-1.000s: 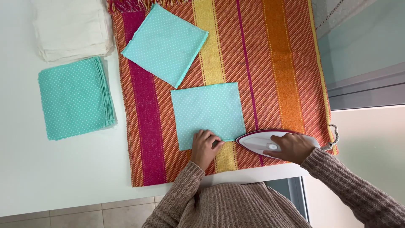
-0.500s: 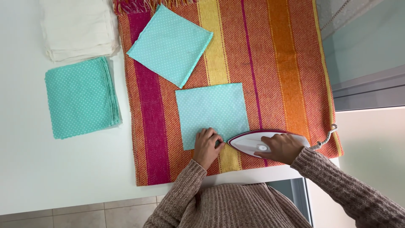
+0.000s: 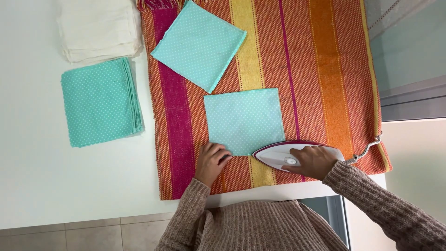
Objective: Ironing and folding the edges of small fabric squares on a table.
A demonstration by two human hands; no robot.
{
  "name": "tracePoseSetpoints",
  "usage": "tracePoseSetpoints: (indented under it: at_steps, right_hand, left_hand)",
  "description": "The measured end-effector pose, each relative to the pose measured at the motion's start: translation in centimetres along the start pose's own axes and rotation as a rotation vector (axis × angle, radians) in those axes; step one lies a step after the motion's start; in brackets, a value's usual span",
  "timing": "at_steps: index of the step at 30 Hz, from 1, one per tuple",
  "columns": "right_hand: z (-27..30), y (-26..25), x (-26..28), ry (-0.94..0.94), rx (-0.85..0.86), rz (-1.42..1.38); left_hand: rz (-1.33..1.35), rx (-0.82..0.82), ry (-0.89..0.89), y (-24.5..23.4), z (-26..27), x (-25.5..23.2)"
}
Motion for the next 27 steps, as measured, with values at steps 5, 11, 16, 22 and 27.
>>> tracePoseSetpoints:
  at_steps: [5, 11, 16, 22, 27]
  right_hand:
    - [0.2, 0.1, 0.1, 0.021, 0.007, 0.004]
    - [0.0, 0.4, 0.3, 0.033, 0.008, 0.0]
    - [-0.7, 0.8, 1.6, 0.02, -0.001, -0.001]
    - [-1.4, -0.6, 4.3, -0.036, -0.018, 0.017]
    - [-2.0, -1.2, 5.9, -0.077, -0.015, 0.008]
  left_hand:
    - [0.038, -0.055, -0.024, -1.0, 1.6, 2.6]
    - [0.073, -0.039, -0.156, -1.9, 2.6, 4.3]
    - [0.068, -0.034, -0.215, -2.5, 2.6, 4.3]
    - [0.072, 0.066, -0.317, -2.2, 2.2, 4.8]
    - [0.06, 0.097, -0.326, -1.5, 2.2, 5.2]
Point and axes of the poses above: each hand's wrist, its own z-axis away from the middle knuckle, its own y-axis out of the palm, x = y × z, the point moved 5 cm from there along -z, towards the middle knuckle, and after that the axes turned 2 degrees about -y, right-handed, at the moved point
